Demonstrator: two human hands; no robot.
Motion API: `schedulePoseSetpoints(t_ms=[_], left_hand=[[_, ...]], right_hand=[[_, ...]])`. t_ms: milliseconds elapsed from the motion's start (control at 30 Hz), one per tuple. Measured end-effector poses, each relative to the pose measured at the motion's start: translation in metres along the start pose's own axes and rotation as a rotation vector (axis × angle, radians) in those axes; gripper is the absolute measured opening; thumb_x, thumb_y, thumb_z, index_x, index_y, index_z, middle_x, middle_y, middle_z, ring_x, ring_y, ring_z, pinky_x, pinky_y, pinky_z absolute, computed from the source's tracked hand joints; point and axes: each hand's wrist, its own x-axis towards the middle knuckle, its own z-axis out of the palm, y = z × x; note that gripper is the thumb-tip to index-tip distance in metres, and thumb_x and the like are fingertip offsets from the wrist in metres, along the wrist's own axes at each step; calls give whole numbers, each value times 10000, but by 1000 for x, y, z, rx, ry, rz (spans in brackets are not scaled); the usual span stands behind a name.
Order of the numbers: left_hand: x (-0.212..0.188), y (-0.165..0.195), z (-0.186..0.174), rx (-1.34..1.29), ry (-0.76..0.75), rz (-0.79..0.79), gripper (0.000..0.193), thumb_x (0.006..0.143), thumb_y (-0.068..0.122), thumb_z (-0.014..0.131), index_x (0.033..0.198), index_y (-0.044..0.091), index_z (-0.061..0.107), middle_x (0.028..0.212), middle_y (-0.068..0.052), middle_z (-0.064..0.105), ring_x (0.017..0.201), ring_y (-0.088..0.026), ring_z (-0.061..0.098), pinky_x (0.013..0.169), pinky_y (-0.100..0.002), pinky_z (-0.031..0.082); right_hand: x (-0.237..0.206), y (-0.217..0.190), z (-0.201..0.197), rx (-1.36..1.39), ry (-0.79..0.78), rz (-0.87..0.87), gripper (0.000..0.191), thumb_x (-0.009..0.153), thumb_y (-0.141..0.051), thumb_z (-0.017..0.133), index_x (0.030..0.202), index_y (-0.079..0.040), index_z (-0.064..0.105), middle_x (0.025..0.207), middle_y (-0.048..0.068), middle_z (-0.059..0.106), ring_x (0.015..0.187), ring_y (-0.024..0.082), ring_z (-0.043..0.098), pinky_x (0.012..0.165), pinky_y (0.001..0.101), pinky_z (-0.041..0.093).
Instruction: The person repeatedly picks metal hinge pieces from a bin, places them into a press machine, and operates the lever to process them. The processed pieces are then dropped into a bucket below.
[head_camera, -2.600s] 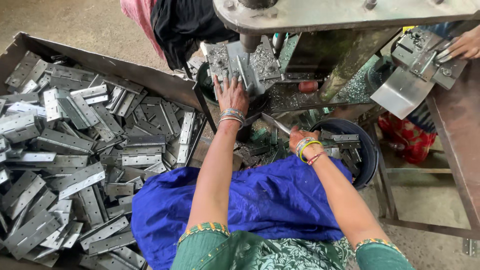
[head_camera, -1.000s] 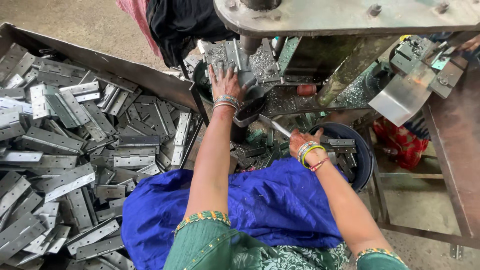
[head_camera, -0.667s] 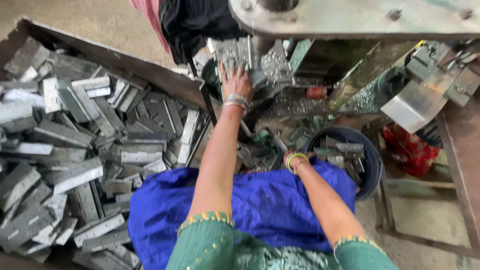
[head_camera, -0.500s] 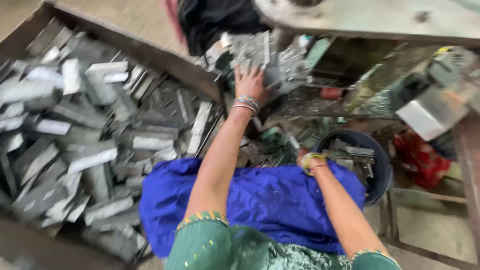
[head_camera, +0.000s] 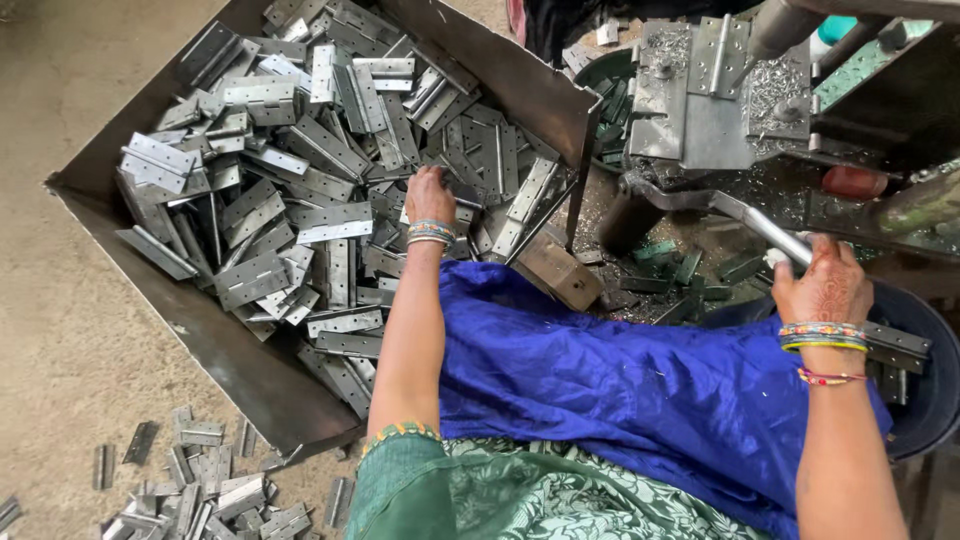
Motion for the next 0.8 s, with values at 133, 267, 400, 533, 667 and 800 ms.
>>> schedulePoseSetpoints(t_ms=[133,267,400,533,667,800], left_hand=[[1,-3,28,16,1,279,414,837,18,559,1164,181,753,1314,-55,676,1363,-328,520,1164,-487,363],[1,8,49,297,-35,360,358,915,227,530,1192,225,756,1457,-107,562,1443,-379,391,1192,-646,86],[0,6,47,455,-144,350,311,1043,341,495,1159,253,770,1587,-58,514,1521,-348,337,1248,-647,38],[-2,7,30,473,-84,384,341,999,265,530,1254,339,743,1456,37,618,1572,-280,305,1267,-639,-28],[-5,13,20,319,-163,283,497,777,179,628,1264,216,719,1223,-105,746,1357,-305,595,1272,-603,-54],[-6,16,7,-352,-142,56,264,914,48,682,1159,29,587,1095,-246,738,1050,-357,724,1078,-633,437]], right_hand=[[-3,3,7,15,51,-8,332,909,-226,806,1143,-19,692,1075,203,699,982,413,691,847,505,564],[0,0,8,46,43,18,358,883,-221,806,1183,-58,700,1124,196,699,997,417,688,841,511,560],[0,-7,8,1,10,96,392,836,-243,816,1166,-77,685,1131,189,679,1023,412,669,845,513,556],[-2,-9,6,-16,-13,149,407,853,-300,792,1158,-66,657,1131,172,665,989,396,682,788,498,570],[-6,-15,-9,45,-43,220,381,859,-320,760,1167,-117,669,1106,125,667,893,390,693,719,504,569],[-7,-33,-35,-127,-3,166,492,793,-329,745,1212,-97,632,1177,136,642,1029,357,672,847,526,545]])
